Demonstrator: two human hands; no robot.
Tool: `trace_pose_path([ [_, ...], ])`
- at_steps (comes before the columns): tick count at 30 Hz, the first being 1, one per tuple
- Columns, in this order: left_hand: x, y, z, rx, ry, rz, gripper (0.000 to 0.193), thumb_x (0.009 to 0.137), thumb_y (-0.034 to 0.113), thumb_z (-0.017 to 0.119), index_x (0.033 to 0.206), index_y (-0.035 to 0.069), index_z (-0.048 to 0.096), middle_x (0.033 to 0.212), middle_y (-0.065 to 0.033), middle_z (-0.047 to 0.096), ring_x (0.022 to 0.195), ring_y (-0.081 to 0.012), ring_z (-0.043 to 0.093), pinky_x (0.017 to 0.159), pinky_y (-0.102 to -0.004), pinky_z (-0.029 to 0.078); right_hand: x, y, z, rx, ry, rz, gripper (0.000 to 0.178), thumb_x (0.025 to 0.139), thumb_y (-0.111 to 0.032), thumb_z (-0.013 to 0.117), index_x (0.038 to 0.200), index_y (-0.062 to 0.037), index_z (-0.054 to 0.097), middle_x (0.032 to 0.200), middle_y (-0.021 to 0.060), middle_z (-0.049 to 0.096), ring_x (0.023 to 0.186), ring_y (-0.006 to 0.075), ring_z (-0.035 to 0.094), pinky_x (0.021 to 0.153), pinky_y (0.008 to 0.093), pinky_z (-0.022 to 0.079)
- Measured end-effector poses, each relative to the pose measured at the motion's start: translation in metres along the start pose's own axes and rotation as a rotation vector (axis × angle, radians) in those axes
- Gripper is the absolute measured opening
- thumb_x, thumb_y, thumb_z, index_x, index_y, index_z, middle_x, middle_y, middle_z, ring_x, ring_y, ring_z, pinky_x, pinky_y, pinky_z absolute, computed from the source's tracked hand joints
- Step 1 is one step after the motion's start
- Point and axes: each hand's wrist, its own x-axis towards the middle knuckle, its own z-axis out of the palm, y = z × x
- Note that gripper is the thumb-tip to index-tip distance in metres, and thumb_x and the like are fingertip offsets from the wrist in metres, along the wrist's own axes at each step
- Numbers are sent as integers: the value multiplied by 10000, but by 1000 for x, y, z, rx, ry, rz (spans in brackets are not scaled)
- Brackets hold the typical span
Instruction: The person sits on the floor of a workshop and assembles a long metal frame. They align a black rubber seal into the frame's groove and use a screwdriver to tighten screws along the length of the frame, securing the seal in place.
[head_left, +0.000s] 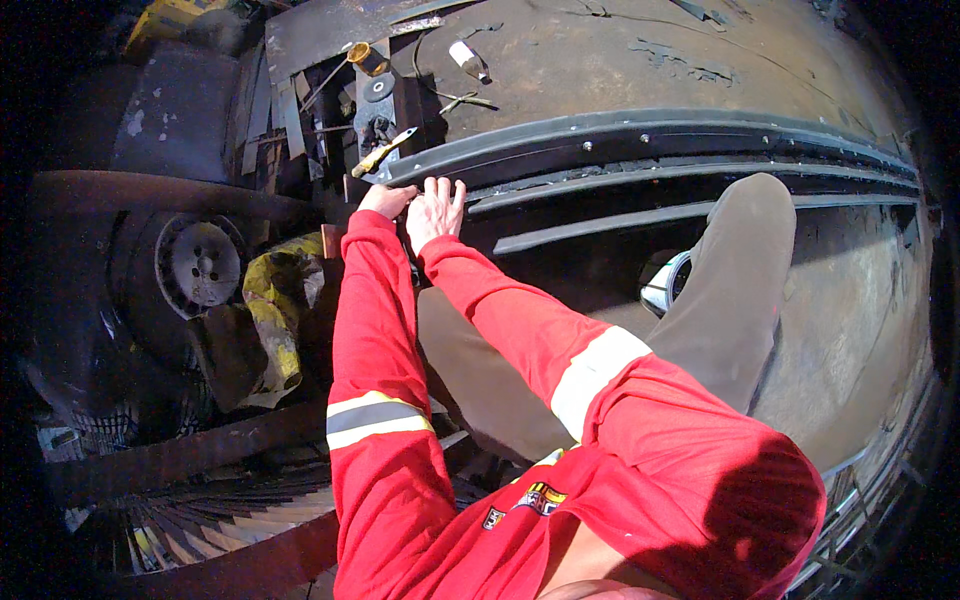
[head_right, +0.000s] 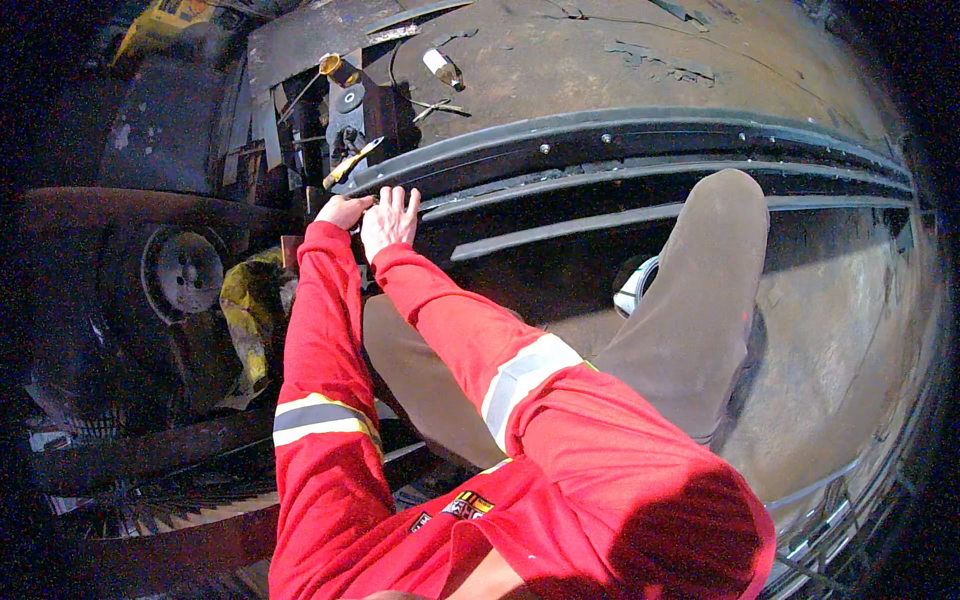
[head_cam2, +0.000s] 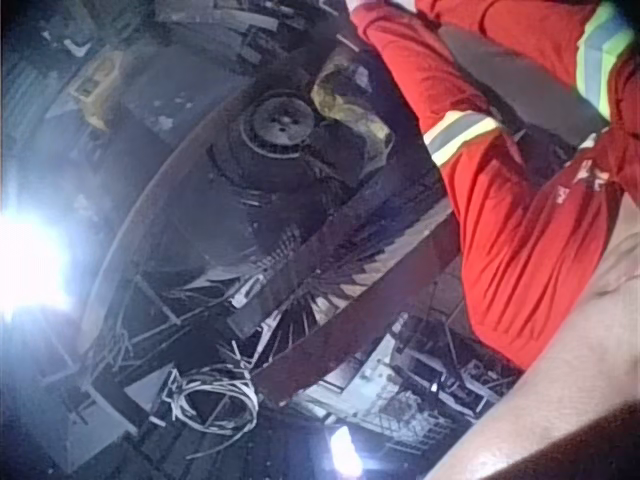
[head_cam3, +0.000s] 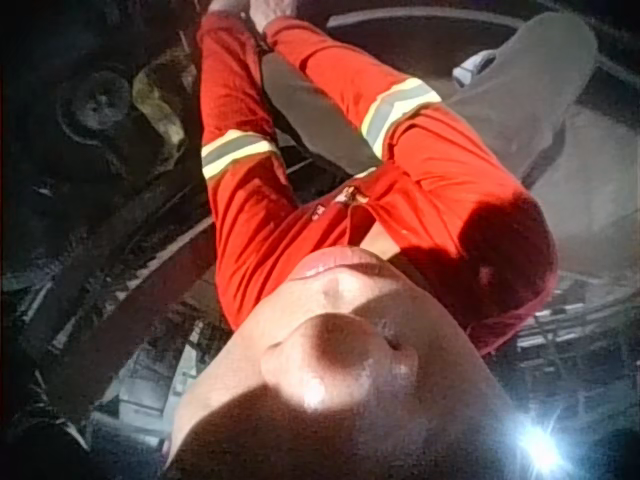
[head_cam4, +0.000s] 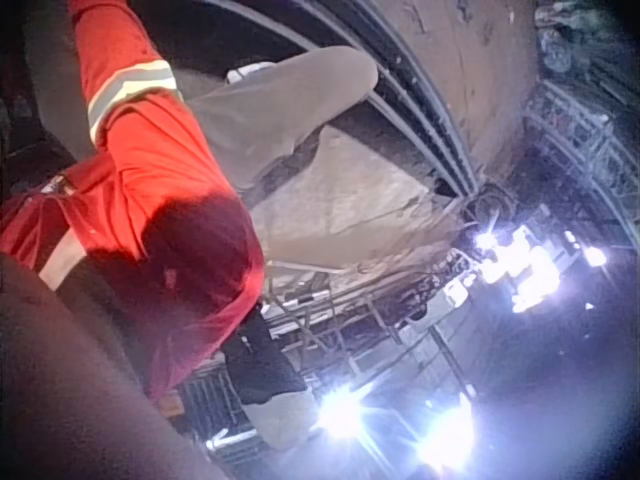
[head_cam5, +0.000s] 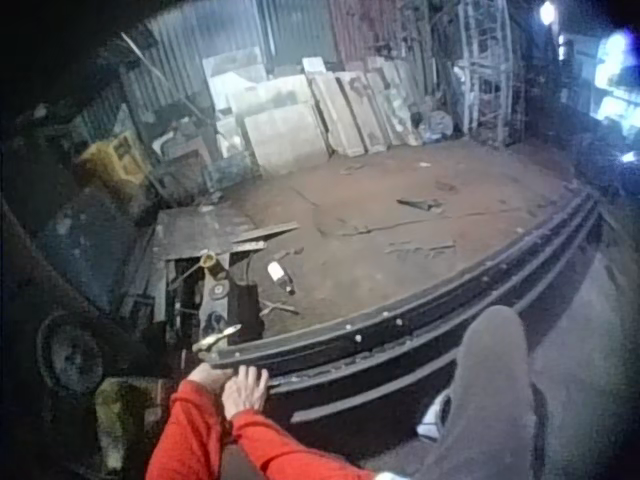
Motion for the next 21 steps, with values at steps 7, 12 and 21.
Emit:
trace_pose_path([
  [7,13,3,1,-701,-26,-874,710,569,480,787,1087,19,636,1132,-137,627,1027,-207,618,890,-302,480,0,1,7,-12,-7,26,233,791,-207,505,802,-92,707,990,82,588,1035,253,471,1022,483,230],
  [12,8,34,-27,-569,59,-992,742,539,483,810,1089,16,639,1111,-144,637,1040,-223,612,895,-305,474,5,4,11,-74,-27,62,246,799,-215,497,797,-87,707,999,95,589,1025,273,468,1026,488,226],
  [21,18,7,-4,-561,44,-850,718,587,506,776,1065,-11,641,1093,-180,635,1030,-249,617,876,-308,478,3,-1,5,-71,8,104,204,806,-201,514,809,-116,699,985,72,566,1023,251,458,1005,488,250],
])
